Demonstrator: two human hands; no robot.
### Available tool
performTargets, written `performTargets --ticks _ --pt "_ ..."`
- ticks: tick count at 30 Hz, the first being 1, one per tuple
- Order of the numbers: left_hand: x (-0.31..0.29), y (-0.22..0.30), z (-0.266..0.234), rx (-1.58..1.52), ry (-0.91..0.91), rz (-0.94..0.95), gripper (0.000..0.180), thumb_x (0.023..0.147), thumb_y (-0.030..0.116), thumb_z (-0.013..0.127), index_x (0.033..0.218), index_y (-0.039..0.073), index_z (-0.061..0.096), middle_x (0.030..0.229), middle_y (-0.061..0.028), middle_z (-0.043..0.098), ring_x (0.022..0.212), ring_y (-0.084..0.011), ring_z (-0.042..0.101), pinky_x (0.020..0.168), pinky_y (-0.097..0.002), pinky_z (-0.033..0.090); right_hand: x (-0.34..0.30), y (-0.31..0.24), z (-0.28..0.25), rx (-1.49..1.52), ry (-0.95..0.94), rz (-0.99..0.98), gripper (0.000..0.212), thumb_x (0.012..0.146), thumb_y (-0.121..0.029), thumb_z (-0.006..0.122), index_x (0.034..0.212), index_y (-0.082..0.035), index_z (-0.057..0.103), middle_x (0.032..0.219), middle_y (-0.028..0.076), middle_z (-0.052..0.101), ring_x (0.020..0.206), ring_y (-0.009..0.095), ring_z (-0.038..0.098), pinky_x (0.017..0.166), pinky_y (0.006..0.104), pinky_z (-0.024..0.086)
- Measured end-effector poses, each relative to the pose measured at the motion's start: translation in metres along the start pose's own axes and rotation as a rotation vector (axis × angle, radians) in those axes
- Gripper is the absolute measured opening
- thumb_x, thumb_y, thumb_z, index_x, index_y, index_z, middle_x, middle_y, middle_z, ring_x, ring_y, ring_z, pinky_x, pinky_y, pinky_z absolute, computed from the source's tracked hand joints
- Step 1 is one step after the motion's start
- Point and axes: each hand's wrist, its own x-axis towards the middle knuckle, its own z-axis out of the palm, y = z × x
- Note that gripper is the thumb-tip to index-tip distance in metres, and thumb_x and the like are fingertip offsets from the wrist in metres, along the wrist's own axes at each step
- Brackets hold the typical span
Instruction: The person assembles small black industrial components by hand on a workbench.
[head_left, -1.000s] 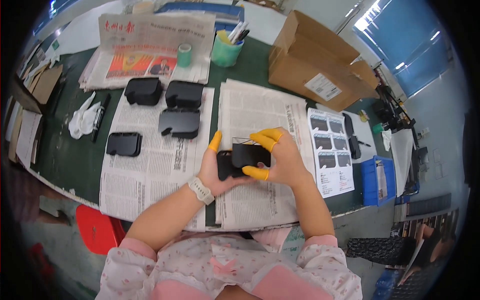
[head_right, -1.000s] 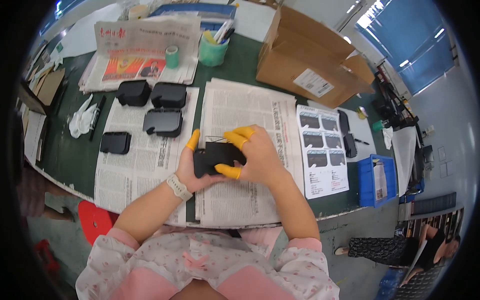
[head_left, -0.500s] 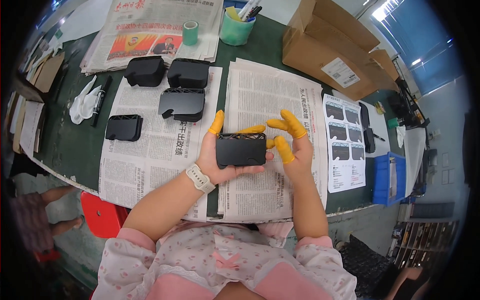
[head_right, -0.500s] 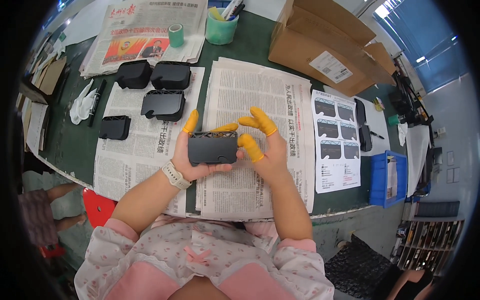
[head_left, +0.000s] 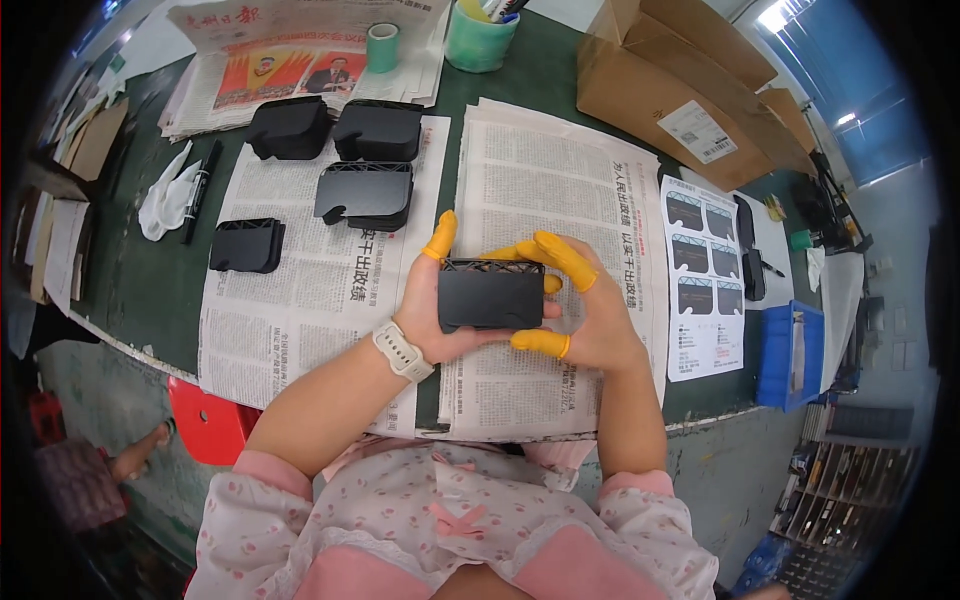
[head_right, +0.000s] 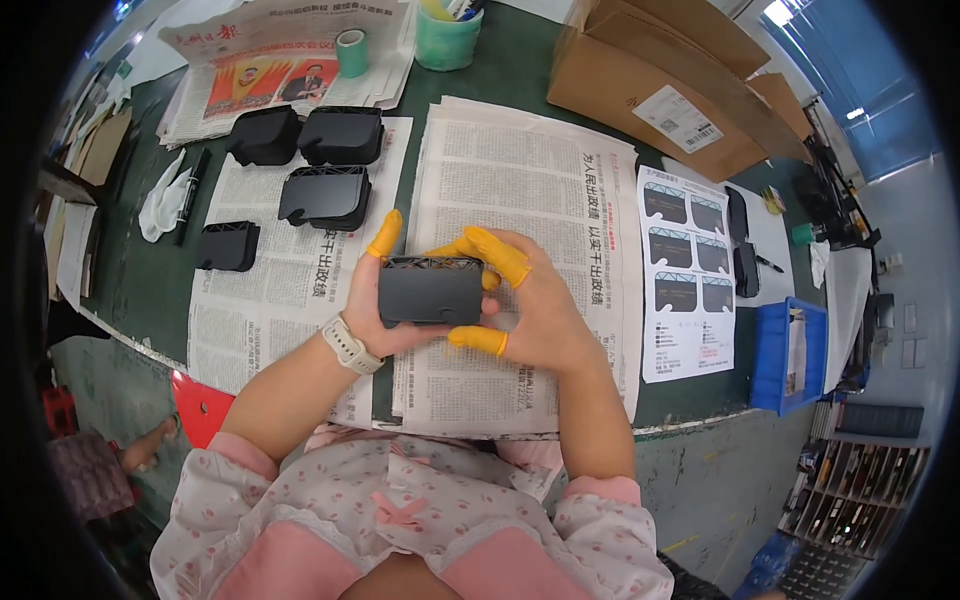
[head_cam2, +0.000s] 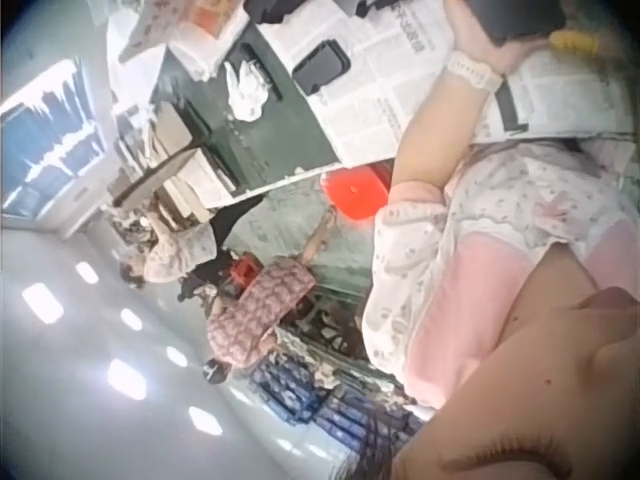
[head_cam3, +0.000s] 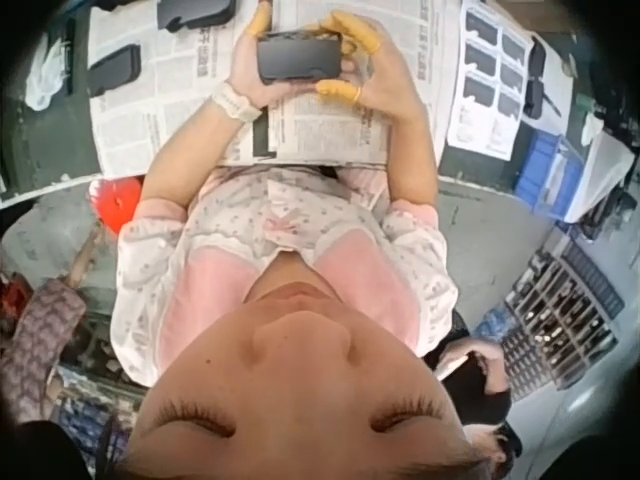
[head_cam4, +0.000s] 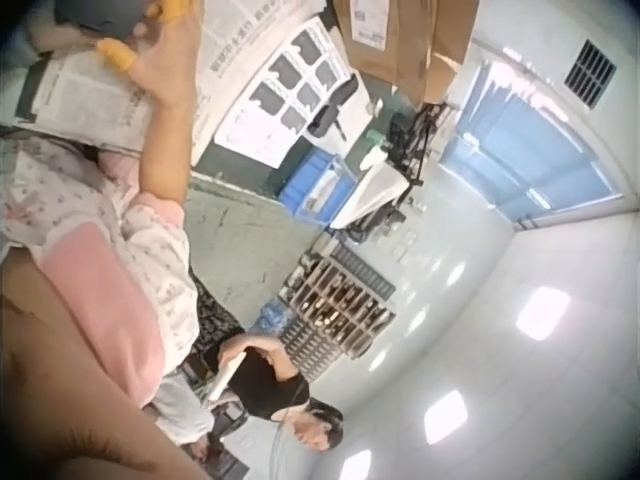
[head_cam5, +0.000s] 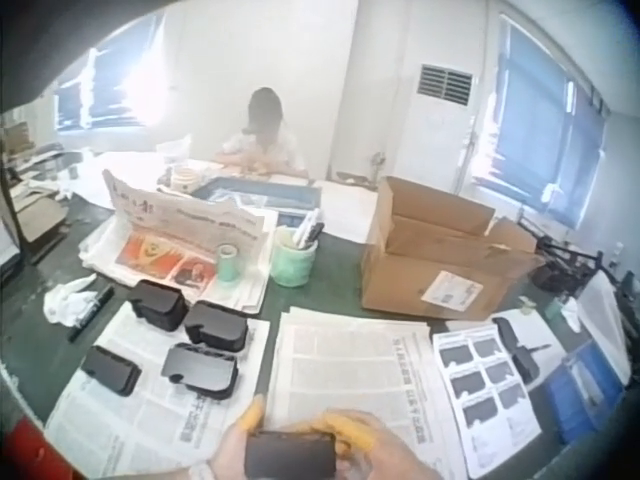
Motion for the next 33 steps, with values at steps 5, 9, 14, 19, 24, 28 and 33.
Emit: performTargets --ticks 5,9,14,19,24,28,33 --pt "0.0 0.001 -0.004 0.023 -0.049 -0.019 0.102 0.091 0.083 0.038 0.15 0.001 0.045 0.146 -0.0262 0.053 0.132 -0.0537 0.05 0.11 -0.0619 0.04 -0.001 0.007 0.002 -0.116 0.031 -0.026 0.102 0.058 -0.03 0.1 0.146 -0.007 0.053 0.136 0.014 0.06 0.124 0.03 0.061 0.107 0.0399 0.047" --pt "-0.003 0.002 -0.001 0.042 -0.031 -0.007 0.1 0.091 0.083 0.037 0.149 0.001 0.046 0.144 -0.0254 0.054 0.129 -0.0521 0.053 0.108 -0.064 0.041 -0.001 0.002 0.0 -0.147 0.063 -0.057 0.101 0.057 -0.028 0.1 0.144 -0.005 0.054 0.132 0.015 0.064 0.121 0.03 0.064 0.106 0.0404 0.048" --pt "0.0 -0.001 0.007 0.027 0.142 0.052 0.097 0.092 0.082 0.039 0.146 0.002 0.05 0.141 -0.0249 0.056 0.122 -0.049 0.058 0.107 -0.07 0.04 -0.007 0.013 0.004 0.359 0.392 -0.156 0.101 0.061 -0.032 0.099 0.144 0.002 0.05 0.126 0.02 0.067 0.12 0.034 0.065 0.106 0.0445 0.049" --pt "0.0 -0.001 0.001 0.099 0.121 0.035 0.097 0.092 0.08 0.04 0.146 0.001 0.049 0.141 -0.0251 0.056 0.124 -0.0503 0.057 0.107 -0.0705 0.04 0.004 -0.002 -0.008 0.731 0.821 -0.098 0.103 0.074 -0.041 0.092 0.148 0.004 0.038 0.118 0.021 0.068 0.108 0.034 0.07 0.098 0.0474 0.056" --pt "0.0 -0.006 0.004 0.179 0.117 0.033 0.092 0.094 0.078 0.041 0.143 0.001 0.053 0.137 -0.023 0.06 0.121 -0.0452 0.061 0.106 -0.063 0.046 -0.001 -0.009 0.013 0.139 0.458 -0.178 0.1 0.066 -0.043 0.095 0.145 -0.001 0.05 0.119 0.016 0.07 0.109 0.028 0.068 0.093 0.0398 0.054" --pt "0.003 -0.004 -0.015 0.116 0.127 0.065 0.079 0.095 0.075 0.045 0.131 0.007 0.062 0.125 -0.0155 0.068 0.111 -0.0302 0.067 0.099 -0.0435 0.054 0.021 -0.023 0.044 -0.369 0.167 -0.365 0.086 0.057 -0.047 0.094 0.126 -0.002 0.067 0.111 0.013 0.072 0.1 0.035 0.068 0.086 0.0388 0.055" --pt "0.003 -0.001 -0.027 0.095 0.044 0.059 0.082 0.094 0.077 0.043 0.132 0.007 0.061 0.127 -0.0162 0.066 0.114 -0.0319 0.066 0.102 -0.0449 0.053 0.021 -0.03 0.034 -0.371 0.069 -0.25 0.091 0.058 -0.05 0.093 0.133 -0.007 0.063 0.129 0.015 0.062 0.121 0.038 0.056 0.104 0.0479 0.045"
